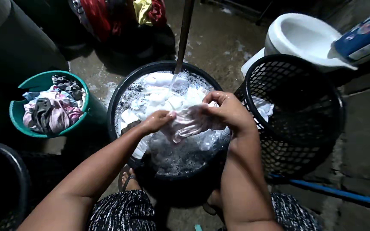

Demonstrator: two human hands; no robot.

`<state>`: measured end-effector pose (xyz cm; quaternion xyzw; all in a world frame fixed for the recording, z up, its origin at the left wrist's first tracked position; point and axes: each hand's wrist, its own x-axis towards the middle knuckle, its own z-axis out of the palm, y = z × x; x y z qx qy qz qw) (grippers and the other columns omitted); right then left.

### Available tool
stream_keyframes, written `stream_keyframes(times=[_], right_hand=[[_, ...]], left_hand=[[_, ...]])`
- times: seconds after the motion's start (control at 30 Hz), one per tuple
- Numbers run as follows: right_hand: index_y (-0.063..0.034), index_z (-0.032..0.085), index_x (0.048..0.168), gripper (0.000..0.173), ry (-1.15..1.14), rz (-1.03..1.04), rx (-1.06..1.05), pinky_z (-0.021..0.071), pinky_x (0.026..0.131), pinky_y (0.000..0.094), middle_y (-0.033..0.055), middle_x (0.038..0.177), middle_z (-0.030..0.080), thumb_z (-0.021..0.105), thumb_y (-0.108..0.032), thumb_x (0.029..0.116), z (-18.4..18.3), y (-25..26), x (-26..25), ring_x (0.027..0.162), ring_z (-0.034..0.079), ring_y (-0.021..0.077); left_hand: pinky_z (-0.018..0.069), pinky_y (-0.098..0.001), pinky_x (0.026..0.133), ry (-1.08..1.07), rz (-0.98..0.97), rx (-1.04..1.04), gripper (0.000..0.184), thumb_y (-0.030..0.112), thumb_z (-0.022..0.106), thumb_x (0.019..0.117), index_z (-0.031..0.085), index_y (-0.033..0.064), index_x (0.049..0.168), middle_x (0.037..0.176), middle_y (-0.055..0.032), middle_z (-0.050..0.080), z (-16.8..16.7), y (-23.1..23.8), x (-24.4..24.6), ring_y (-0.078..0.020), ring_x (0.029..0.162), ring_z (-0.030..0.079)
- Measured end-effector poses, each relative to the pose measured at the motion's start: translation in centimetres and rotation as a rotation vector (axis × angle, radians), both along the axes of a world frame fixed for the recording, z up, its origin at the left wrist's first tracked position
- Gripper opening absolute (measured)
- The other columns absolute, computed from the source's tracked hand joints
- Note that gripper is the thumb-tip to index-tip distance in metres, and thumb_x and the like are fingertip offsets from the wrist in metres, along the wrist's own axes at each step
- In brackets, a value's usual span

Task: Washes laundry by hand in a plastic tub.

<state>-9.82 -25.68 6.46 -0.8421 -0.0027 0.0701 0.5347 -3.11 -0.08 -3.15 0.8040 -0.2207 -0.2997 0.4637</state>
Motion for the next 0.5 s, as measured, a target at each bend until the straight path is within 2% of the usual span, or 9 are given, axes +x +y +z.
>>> stream_keyframes(times=[0.07, 0.1, 0.17, 0.27, 0.33, 0.4, 0.43, 0.47, 0.5], right_hand=[[-0.0007, 0.069, 0.108, 0.025, 0.226, -0.055, -0.274, 0.0544, 0.08, 0.0566, 0.0204, 0.097, 0.069, 0.081, -0.012, 0.0885, -2.9, -0.6, 0.9, 0.085, 0.067, 0.0329], [-0.002, 0.07, 0.114, 0.028, 0.316, -0.083, -0.364, 0.0523, 0.086, 0.0629, 0.0245, 0.104, 0.069, 0.079, -0.012, 0.0895, -4.9, -0.4, 1.4, 0.093, 0.067, 0.0395], [-0.0063, 0.071, 0.124, 0.032, 0.395, -0.085, -0.428, 0.0478, 0.095, 0.0684, 0.0268, 0.116, 0.068, 0.074, -0.008, 0.0914, -9.4, 0.7, 1.6, 0.109, 0.065, 0.0458], [-0.009, 0.069, 0.134, 0.036, 0.433, 0.038, -0.344, 0.0449, 0.107, 0.0601, 0.0226, 0.131, 0.066, 0.065, -0.007, 0.098, -16.0, 2.6, 1.0, 0.125, 0.061, 0.0396], [0.0032, 0.061, 0.135, 0.034, 0.523, 0.117, -0.359, 0.0435, 0.109, 0.0519, 0.0265, 0.134, 0.062, 0.057, -0.01, 0.1037, -18.6, 4.2, 0.1, 0.127, 0.058, 0.0374], [0.0083, 0.056, 0.139, 0.04, 0.656, 0.176, -0.49, 0.0363, 0.116, 0.0517, 0.0284, 0.144, 0.054, 0.051, -0.016, 0.1069, -16.9, 5.8, -0.3, 0.138, 0.05, 0.0387], [0.0076, 0.058, 0.137, 0.043, 0.683, 0.2, -0.563, 0.0345, 0.117, 0.0551, 0.0283, 0.145, 0.054, 0.051, -0.022, 0.1067, -16.0, 6.2, 0.1, 0.14, 0.047, 0.0402], [0.0054, 0.063, 0.133, 0.046, 0.627, 0.155, -0.569, 0.036, 0.116, 0.0575, 0.0278, 0.142, 0.056, 0.054, -0.031, 0.1055, -15.5, 6.2, 0.4, 0.138, 0.049, 0.0411], [0.0042, 0.067, 0.126, 0.045, 0.491, 0.078, -0.493, 0.0397, 0.112, 0.0578, 0.0274, 0.135, 0.061, 0.059, -0.034, 0.1035, -15.4, 6.0, 0.5, 0.132, 0.054, 0.0413]], left_hand=[[0.0544, -0.0501, 0.086, -0.075, 0.182, 0.003, 0.042, 0.036, 0.047, 0.1103, 0.07, 0.0008, 0.109, 0.094, -0.014, 0.07, 0.6, 0.4, 0.8, -0.0226, 0.087, 0.067], [0.0542, -0.0513, 0.084, -0.11, 0.229, 0.018, 0.041, 0.037, 0.05, 0.1092, 0.069, 0.0015, 0.107, 0.092, -0.0144, 0.069, 0.4, 0.6, 1.2, -0.0242, 0.086, 0.068], [0.0539, -0.0556, 0.09, -0.152, 0.209, 0.086, 0.04, 0.037, 0.055, 0.1073, 0.066, 0.0014, 0.119, 0.099, -0.0184, 0.07, -1.0, 0.8, 1.4, -0.03, 0.093, 0.069], [0.0486, -0.0653, 0.099, -0.124, 0.043, 0.363, 0.049, 0.04, 0.052, 0.1082, 0.058, -0.0003, 0.134, 0.115, -0.0281, 0.067, -4.7, 0.7, 0.9, -0.0443, 0.11, 0.066], [0.045, -0.067, 0.102, -0.011, -0.102, 0.575, 0.045, 0.03, 0.049, 0.11, 0.053, -0.0036, 0.14, 0.124, -0.0324, 0.063, -6.5, 0.6, 0.0, -0.0492, 0.119, 0.061], [0.0428, -0.0662, 0.106, 0.077, -0.215, 0.715, 0.043, 0.025, 0.05, 0.1093, 0.054, -0.0082, 0.137, 0.13, -0.0339, 0.06, -7.5, 0.5, -0.7, -0.05, 0.126, 0.057], [0.0428, -0.0658, 0.106, 0.096, -0.246, 0.753, 0.042, 0.025, 0.053, 0.1081, 0.059, -0.0092, 0.131, 0.13, -0.0333, 0.061, -7.7, 0.5, -0.9, -0.0493, 0.126, 0.057], [0.0431, -0.0654, 0.106, 0.091, -0.246, 0.75, 0.043, 0.028, 0.056, 0.1072, 0.063, -0.0108, 0.124, 0.127, -0.0333, 0.062, -7.8, 0.5, -0.9, -0.049, 0.125, 0.058], [0.0426, -0.0658, 0.106, 0.097, -0.195, 0.695, 0.045, 0.029, 0.058, 0.1063, 0.062, -0.012, 0.124, 0.127, -0.0342, 0.062, -7.3, 0.3, -0.8, -0.0495, 0.125, 0.057]])
